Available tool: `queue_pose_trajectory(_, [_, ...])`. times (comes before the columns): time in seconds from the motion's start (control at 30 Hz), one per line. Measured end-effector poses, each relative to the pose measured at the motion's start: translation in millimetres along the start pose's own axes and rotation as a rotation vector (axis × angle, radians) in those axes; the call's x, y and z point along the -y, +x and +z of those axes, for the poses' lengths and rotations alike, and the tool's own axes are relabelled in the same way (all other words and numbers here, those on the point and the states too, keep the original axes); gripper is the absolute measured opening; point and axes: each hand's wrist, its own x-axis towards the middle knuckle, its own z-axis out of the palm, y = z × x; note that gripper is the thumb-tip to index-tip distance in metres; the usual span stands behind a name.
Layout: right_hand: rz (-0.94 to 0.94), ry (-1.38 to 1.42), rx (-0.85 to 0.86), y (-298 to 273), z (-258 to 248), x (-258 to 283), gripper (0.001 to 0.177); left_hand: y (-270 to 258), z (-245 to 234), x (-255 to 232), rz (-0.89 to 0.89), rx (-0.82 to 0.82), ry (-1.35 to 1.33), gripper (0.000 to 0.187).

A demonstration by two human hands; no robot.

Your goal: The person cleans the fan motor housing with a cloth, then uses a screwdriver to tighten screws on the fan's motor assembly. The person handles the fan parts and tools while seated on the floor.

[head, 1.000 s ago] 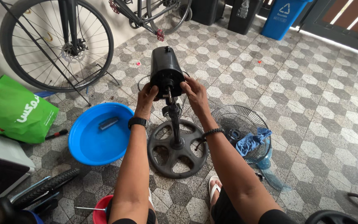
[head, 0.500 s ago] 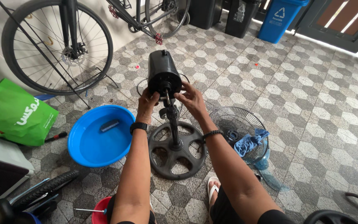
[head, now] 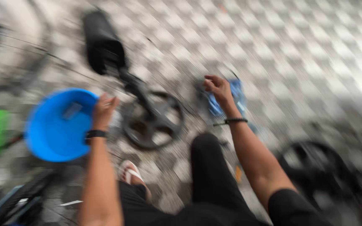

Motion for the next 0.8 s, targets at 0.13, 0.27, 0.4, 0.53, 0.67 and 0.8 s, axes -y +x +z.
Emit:
queue_pose_trajectory(0.13, [0.409,-0.166,-0.232,-124.5,-101.3,-113.8,0.021,-55.9,54.1,-30.1,0.074,0.255,0.414,0.059])
queue_pose_trajectory(0.27, [0.515,0.016,-0.286,-220.7,-140.9,-180.2,0.012,-59.7,175.2,-104.1,0.106,0.456,0.357,0.050])
queue_pose_trajectory(0.4, [0.609,0.055,-0.357,-278.9,-173.9,-217.2,0.007,-60.7,316.6,-153.1,0.458,0.509,0.292,0.041])
queue_pose_trajectory(0.53, [0.716,-0.171,-0.464,-327.6,-169.7,-253.9,0.010,-119.0,421.0,-147.6,0.345,0.664,0.463,0.034])
queue_pose_trajectory(0.67, [0.886,-0.018,-0.353,-339.2,-142.7,-297.2,0.005,-160.4,463.3,-105.6,0.100,0.779,0.495,0.031])
queue_pose_trajectory(0.8, [0.955,-0.231,-0.173,-354.5,-130.9,-312.4,0.004,-163.9,483.7,-93.9,0.003,0.879,0.537,0.032])
